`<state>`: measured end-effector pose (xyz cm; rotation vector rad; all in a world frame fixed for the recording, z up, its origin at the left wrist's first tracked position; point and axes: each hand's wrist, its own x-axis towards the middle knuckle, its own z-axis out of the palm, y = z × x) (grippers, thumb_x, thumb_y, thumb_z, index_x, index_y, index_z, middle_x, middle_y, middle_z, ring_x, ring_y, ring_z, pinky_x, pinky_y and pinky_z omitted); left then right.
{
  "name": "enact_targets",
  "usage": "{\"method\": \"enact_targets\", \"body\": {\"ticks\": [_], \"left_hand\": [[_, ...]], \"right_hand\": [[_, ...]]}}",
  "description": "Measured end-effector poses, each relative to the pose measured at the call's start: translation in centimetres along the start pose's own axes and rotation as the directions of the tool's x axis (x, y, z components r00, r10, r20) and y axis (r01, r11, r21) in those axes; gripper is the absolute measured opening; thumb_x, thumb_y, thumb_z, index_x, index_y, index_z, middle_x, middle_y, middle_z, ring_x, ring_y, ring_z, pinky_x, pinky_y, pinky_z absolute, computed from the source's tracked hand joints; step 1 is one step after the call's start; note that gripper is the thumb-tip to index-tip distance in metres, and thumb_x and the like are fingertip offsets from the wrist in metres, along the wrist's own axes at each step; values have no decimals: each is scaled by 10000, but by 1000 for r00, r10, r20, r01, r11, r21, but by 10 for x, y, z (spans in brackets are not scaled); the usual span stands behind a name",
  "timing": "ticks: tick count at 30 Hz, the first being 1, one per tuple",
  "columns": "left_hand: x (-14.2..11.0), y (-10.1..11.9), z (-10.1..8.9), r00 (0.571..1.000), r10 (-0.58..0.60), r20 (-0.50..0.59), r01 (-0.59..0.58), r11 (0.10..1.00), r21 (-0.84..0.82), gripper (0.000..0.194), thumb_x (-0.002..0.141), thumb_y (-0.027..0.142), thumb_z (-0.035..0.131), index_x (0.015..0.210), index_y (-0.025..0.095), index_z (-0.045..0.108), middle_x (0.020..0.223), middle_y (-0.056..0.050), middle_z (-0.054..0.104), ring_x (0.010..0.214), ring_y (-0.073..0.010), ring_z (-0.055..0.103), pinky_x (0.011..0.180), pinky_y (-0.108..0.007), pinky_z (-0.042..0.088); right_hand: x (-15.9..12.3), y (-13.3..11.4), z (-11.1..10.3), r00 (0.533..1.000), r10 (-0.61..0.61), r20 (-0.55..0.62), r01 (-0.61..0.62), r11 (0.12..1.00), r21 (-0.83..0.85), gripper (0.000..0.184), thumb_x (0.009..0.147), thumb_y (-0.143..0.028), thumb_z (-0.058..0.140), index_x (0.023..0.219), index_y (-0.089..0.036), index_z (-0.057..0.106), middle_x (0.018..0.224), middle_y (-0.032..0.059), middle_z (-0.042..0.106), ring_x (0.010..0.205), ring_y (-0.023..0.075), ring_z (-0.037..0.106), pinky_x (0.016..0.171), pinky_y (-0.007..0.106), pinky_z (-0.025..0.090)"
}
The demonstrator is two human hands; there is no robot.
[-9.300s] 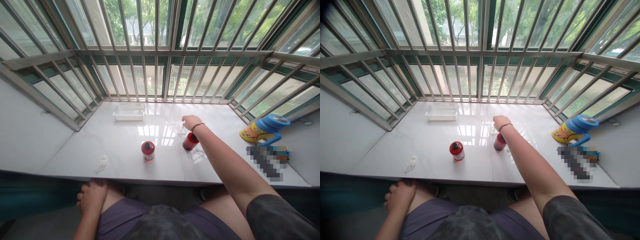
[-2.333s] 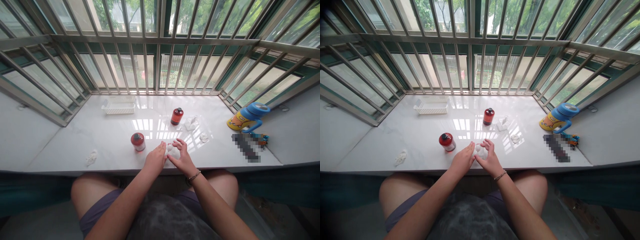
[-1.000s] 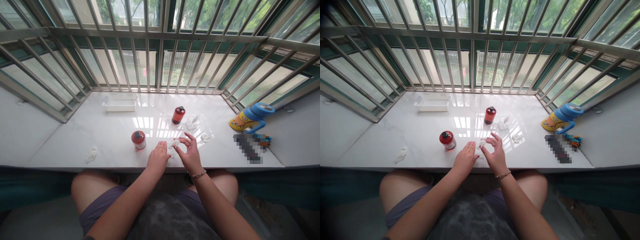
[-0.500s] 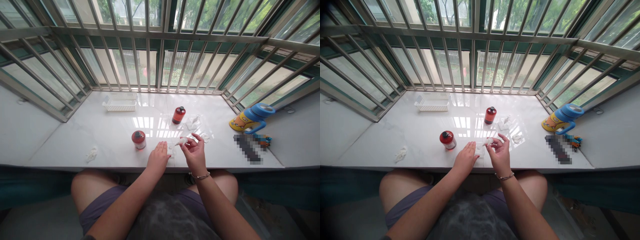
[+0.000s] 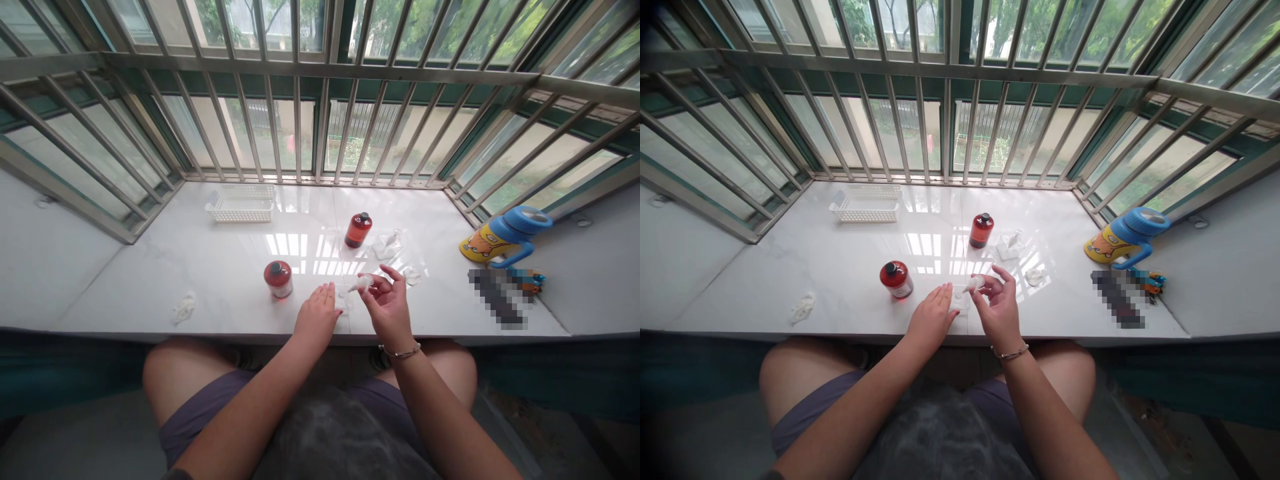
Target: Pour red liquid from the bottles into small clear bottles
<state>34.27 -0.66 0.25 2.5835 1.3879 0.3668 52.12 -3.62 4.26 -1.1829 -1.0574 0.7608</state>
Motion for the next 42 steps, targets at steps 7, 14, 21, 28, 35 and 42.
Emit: {"method": "enact_targets", "body": {"ticks": [7,14,21,28,35,42], "left_hand": [[0,1,-2,1000,-11,16,11,1000,-7,636,1060,302,611,1628,81,431,1621,-220,560,1519,-326,537,1204,-455,521],[-1,1,-1,1000,-4,6,4,1000,2,632,1063,303,605,1637,109,424,1618,-207,569,1500,-319,558,1185,-444,534],[0,2,-3,1000,-13,10,13,1000,9,645,1061,301,622,1624,50,431,1610,-219,573,1501,-321,555,1212,-446,513],[-2,2,-3,1000,-5,-26,5,1000,1,644,1050,304,631,1620,68,447,1595,-222,587,1474,-336,578,1162,-461,550],[-2,2,-5,999,-17,-37,17,1000,-4,650,1037,298,653,1609,55,463,1563,-228,616,1433,-344,606,1143,-486,555],[-1,3,-5,999,-18,-34,17,1000,-25,646,1038,296,644,1611,59,464,1552,-238,621,1419,-360,609,1128,-502,563]], "right_hand": [[1,-5,-5,997,-74,-8,73,995,-65,634,950,-386,804,1459,-319,431,1234,85,766,1139,264,735,950,467,604],[1,-4,-6,994,-104,24,106,991,-85,642,963,-369,793,1479,-315,416,1247,93,771,1155,265,732,941,463,602],[-3,-1,-6,992,-104,72,111,988,-103,641,978,-344,786,1496,-297,412,1280,102,761,1197,263,720,933,442,582],[-6,-1,-6,990,-100,97,110,989,-97,635,978,-326,784,1496,-293,418,1282,99,759,1191,249,719,943,422,574],[13,13,-59,987,-38,-156,21,994,-104,708,889,-383,849,1448,-302,423,1189,43,740,926,173,713,862,346,606],[43,68,-153,903,-6,-430,-188,894,-407,824,797,-526,831,1441,-232,409,1214,108,711,909,217,733,863,402,615]]}}
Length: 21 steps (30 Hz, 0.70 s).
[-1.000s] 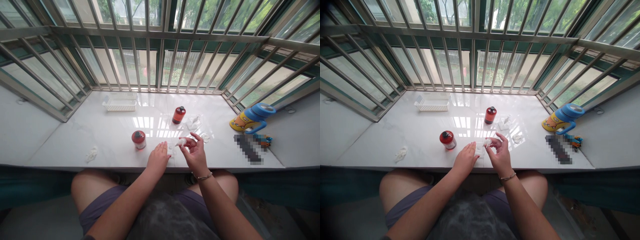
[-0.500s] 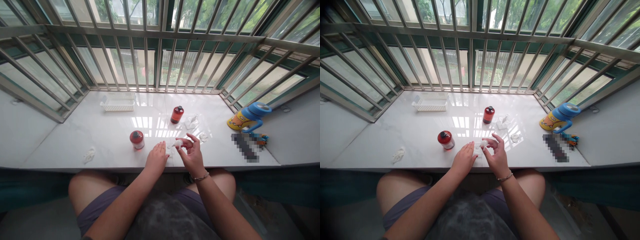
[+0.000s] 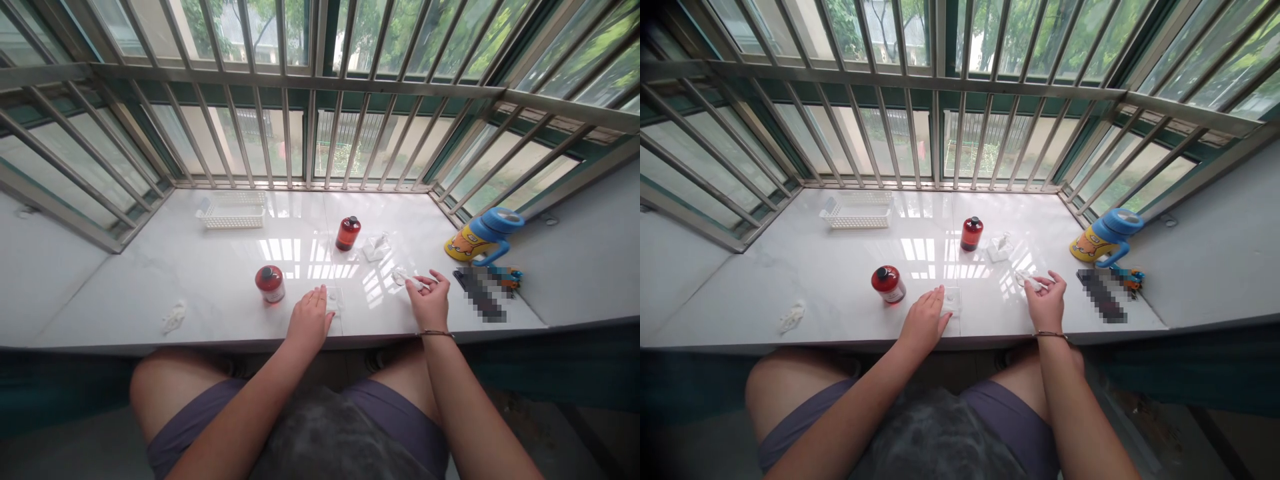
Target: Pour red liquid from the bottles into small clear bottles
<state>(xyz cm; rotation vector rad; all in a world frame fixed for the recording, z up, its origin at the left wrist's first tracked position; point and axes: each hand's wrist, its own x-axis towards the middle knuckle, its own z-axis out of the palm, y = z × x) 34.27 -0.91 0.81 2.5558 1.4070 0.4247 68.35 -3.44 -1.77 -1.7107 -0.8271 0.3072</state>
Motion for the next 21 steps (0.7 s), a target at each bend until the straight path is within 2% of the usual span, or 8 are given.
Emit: {"method": "enact_targets", "body": {"ticks": [3,6,10,13,16,19,21], "left_hand": [[0,1,-1,1000,-3,-10,3,1000,0,644,1036,293,641,1614,71,464,1544,-233,629,1409,-359,613,1123,-503,566],[0,1,-1,1000,-13,-5,13,1000,4,648,1039,306,640,1616,74,459,1536,-226,636,1397,-360,615,1123,-499,563],[-2,1,-3,1000,-19,8,19,1000,11,676,1032,316,657,1634,102,437,1537,-217,631,1411,-360,598,1132,-494,553],[-4,0,-7,999,-31,17,31,999,24,733,1016,320,688,1662,129,399,1557,-221,604,1428,-373,577,1125,-509,552],[-4,-1,-11,998,-52,22,51,998,42,746,1012,360,711,1665,165,408,1554,-220,597,1413,-393,579,1098,-538,562],[-4,-5,-13,998,-56,5,56,998,36,747,1004,380,732,1658,196,424,1551,-211,595,1404,-398,581,1094,-550,561],[-5,-8,-15,999,-41,-25,41,999,7,779,992,380,752,1662,184,406,1544,-215,598,1400,-396,583,1100,-549,559]], "right_hand": [[16,18,-4,1000,6,-29,-8,997,-78,813,799,-556,803,1441,-223,431,1240,132,725,1008,253,712,910,436,599],[24,27,-3,1000,-21,4,22,989,-147,776,813,-558,784,1447,-244,463,1265,117,745,1103,273,692,941,437,585],[28,36,-1,996,-54,67,70,960,-269,683,829,-543,758,1405,-250,538,1222,105,772,980,271,702,906,448,566],[29,41,0,989,-98,110,131,925,-357,610,831,-539,738,1337,-230,596,1157,118,777,1007,305,681,928,471,540],[28,39,1,975,-170,143,214,887,-410,598,837,-553,715,1306,-195,618,1186,161,752,1088,341,650,1008,514,512],[24,30,1,955,-261,141,297,851,-433,589,864,-570,684,1285,-161,628,1311,220,692,1244,381,590,1145,570,429],[17,21,2,941,-313,130,338,834,-436,547,899,-558,658,1269,-157,634,1335,227,678,1295,389,564,1191,585,387]]}}
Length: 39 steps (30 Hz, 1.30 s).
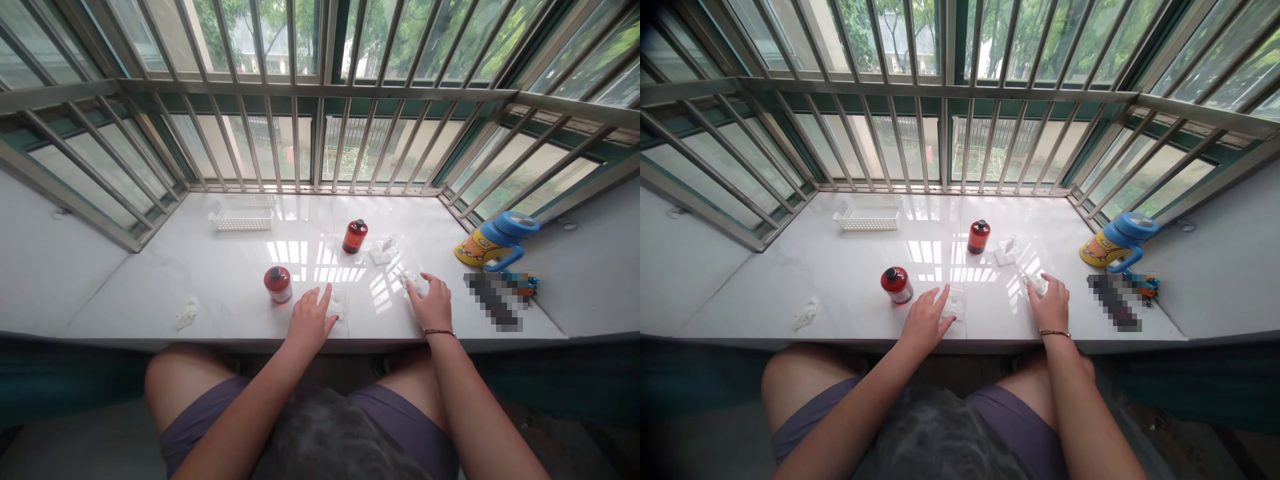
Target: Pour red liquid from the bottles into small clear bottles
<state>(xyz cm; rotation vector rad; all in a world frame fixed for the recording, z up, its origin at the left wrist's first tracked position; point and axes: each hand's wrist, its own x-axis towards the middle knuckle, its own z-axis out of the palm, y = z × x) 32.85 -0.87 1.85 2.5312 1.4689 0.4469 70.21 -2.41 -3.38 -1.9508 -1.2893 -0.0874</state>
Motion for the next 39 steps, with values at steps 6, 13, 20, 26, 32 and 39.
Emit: {"method": "enact_targets", "body": {"ticks": [6,13,20,26,32,39], "left_hand": [[-19,-6,-25,952,125,-279,-166,978,-128,599,1053,401,664,1592,256,448,1452,-163,651,1361,-330,628,1158,-505,531],[-13,-34,-55,780,-145,-609,37,982,-186,965,916,521,830,1645,220,274,1673,-252,413,1608,-429,361,1309,-663,325],[10,-82,-42,782,-569,-256,350,740,-575,877,783,468,937,1518,268,501,1526,-144,622,1380,-368,632,1177,-550,533],[5,-87,-42,784,-589,-197,384,709,-591,800,775,442,928,1460,279,547,1384,-110,711,1189,-313,735,1071,-487,596],[-15,-79,-38,840,-505,-198,303,739,-602,742,772,447,916,1416,270,591,1323,-89,742,1177,-299,744,1072,-469,596],[-54,-47,-32,935,-332,-123,199,781,-592,750,776,423,933,1432,285,597,1402,-85,722,1280,-312,712,1131,-476,577]], "right_hand": [[-31,-51,-10,994,-102,-37,104,992,77,301,1018,-426,596,1231,-226,671,1111,113,758,1121,315,637,1064,516,526],[-75,-129,-8,942,-332,39,308,907,288,217,1034,-291,658,1250,-269,674,1032,67,752,1041,298,681,989,539,575],[-104,-184,-15,845,-526,98,415,759,502,418,1012,-81,632,1368,-298,608,1077,63,751,1022,263,692,915,485,625],[-114,-205,-25,825,-545,150,374,725,579,423,1000,-77,652,1355,-298,594,1131,71,748,1058,261,701,926,474,633],[-118,-219,-26,846,-487,216,265,738,621,302,1014,-157,662,1284,-287,628,1125,74,741,1047,259,718,915,457,637],[-128,-230,-21,861,-427,277,159,743,650,480,980,-292,761,1411,-285,552,1185,81,748,1048,255,737,932,445,650]]}}
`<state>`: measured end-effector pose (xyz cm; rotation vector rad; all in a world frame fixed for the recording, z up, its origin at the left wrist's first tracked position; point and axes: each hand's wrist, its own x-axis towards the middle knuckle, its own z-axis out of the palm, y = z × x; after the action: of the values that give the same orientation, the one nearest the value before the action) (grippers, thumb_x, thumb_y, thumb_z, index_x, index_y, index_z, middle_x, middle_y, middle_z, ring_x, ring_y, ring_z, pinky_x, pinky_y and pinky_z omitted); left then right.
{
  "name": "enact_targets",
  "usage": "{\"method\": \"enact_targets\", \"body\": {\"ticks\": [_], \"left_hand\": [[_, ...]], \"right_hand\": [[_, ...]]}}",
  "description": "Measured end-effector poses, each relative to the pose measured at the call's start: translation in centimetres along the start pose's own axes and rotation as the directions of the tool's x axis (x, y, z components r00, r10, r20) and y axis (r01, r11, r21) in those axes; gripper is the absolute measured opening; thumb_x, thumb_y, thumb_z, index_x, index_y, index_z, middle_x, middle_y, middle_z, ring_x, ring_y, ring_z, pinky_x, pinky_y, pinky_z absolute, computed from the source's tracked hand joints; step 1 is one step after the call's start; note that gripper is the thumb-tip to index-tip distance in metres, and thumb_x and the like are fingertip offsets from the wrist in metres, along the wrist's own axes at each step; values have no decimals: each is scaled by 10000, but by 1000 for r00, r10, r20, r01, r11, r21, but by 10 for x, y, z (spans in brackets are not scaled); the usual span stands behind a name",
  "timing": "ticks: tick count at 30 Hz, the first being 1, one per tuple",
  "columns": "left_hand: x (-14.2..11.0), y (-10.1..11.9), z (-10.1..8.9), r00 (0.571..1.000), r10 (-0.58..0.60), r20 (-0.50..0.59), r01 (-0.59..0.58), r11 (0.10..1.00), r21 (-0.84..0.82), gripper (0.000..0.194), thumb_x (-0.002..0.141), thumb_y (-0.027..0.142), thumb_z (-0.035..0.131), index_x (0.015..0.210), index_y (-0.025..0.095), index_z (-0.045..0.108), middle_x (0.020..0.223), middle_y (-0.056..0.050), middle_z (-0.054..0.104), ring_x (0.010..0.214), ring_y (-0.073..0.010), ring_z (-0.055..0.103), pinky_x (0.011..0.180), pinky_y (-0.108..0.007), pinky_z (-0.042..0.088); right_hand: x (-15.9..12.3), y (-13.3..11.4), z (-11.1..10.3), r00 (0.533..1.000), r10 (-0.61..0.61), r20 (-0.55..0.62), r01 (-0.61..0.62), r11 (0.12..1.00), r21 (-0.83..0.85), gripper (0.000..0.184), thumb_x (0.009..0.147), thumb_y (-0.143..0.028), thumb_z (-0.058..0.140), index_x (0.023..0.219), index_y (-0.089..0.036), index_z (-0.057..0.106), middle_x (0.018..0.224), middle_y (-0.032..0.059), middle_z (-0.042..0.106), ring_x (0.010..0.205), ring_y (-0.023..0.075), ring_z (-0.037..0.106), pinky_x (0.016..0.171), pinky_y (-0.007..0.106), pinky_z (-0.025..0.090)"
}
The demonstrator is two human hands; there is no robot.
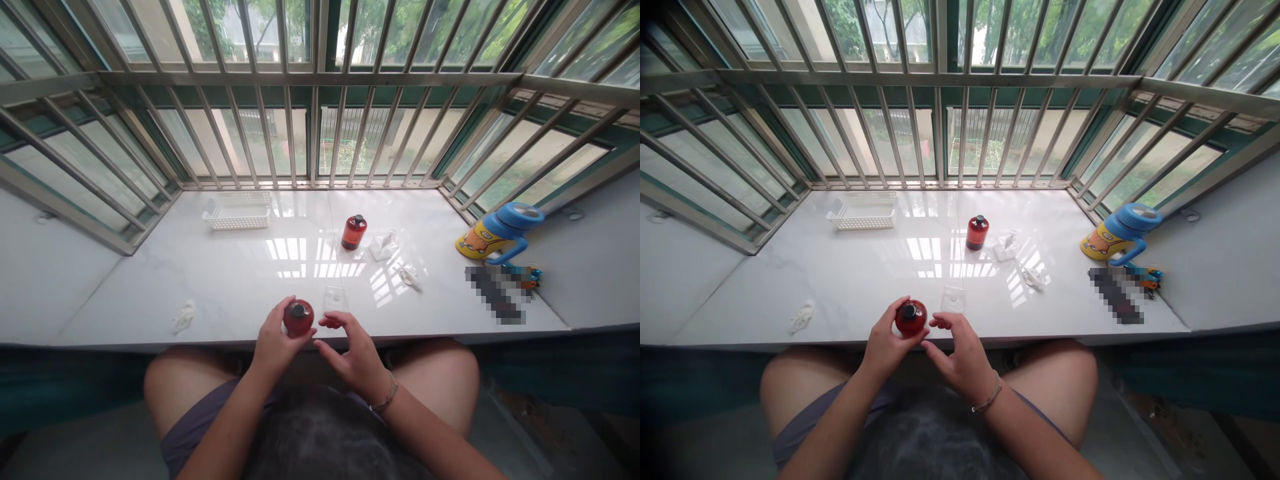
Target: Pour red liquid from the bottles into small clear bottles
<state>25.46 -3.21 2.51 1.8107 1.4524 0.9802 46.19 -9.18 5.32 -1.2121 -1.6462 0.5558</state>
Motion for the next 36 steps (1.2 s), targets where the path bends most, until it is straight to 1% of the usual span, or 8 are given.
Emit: {"method": "enact_targets", "body": {"ticks": [4,10,19,26,28,31,33,36], "left_hand": [[-23,6,9,995,77,69,-78,997,4,723,807,361,905,1452,296,583,1382,-84,733,1254,-308,724,1081,-467,614],[-41,11,14,975,203,92,-208,977,49,703,834,235,833,1476,292,552,1343,-102,737,1194,-310,737,1032,-481,631],[-40,14,15,971,227,78,-233,970,74,715,824,210,835,1471,298,544,1344,-85,737,1189,-299,740,1039,-472,634],[-40,12,16,974,207,96,-214,974,76,738,828,240,866,1484,294,533,1384,-87,727,1234,-297,727,1070,-462,617],[-40,13,17,965,238,113,-248,964,94,729,845,276,868,1489,287,527,1369,-94,734,1222,-302,730,1060,-466,616],[-39,16,17,946,301,120,-314,943,110,695,871,278,835,1490,274,519,1348,-104,745,1201,-309,736,1046,-471,611],[-38,18,17,941,317,120,-331,937,114,676,867,240,810,1480,273,525,1346,-105,746,1196,-311,737,1040,-470,608],[-38,20,16,943,311,121,-325,939,116,667,849,215,799,1458,282,537,1322,-97,752,1171,-314,742,1019,-473,611]], "right_hand": [[0,-2,4,1000,25,-17,-25,1000,-18,644,917,-336,848,1458,-294,501,1182,77,747,1059,268,735,974,475,641],[-1,-4,1,996,91,-9,-92,995,-39,670,861,-331,894,1420,-298,526,1035,31,737,964,257,749,943,465,650],[-1,-7,-5,995,95,23,-95,995,-12,605,900,-262,840,1412,-319,522,1069,24,761,991,252,766,959,460,653],[2,-12,-14,992,-35,123,36,999,-9,640,948,-171,740,1497,-318,446,1275,90,714,1178,275,721,1038,490,632],[2,-14,-14,995,-23,101,30,997,-65,704,914,-227,808,1509,-307,441,1265,106,695,1137,297,714,1001,512,644],[3,-16,-15,998,20,67,-11,992,-128,737,907,-274,837,1523,-305,434,1116,75,696,999,291,720,928,520,664],[4,-18,-18,994,20,105,-7,992,-125,691,944,-226,776,1535,-314,430,1092,60,702,979,274,725,920,497,668],[8,-25,-26,966,-38,255,61,995,-83,637,974,-129,667,1537,-329,447,1283,83,701,1139,265,716,1007,469,649]]}}
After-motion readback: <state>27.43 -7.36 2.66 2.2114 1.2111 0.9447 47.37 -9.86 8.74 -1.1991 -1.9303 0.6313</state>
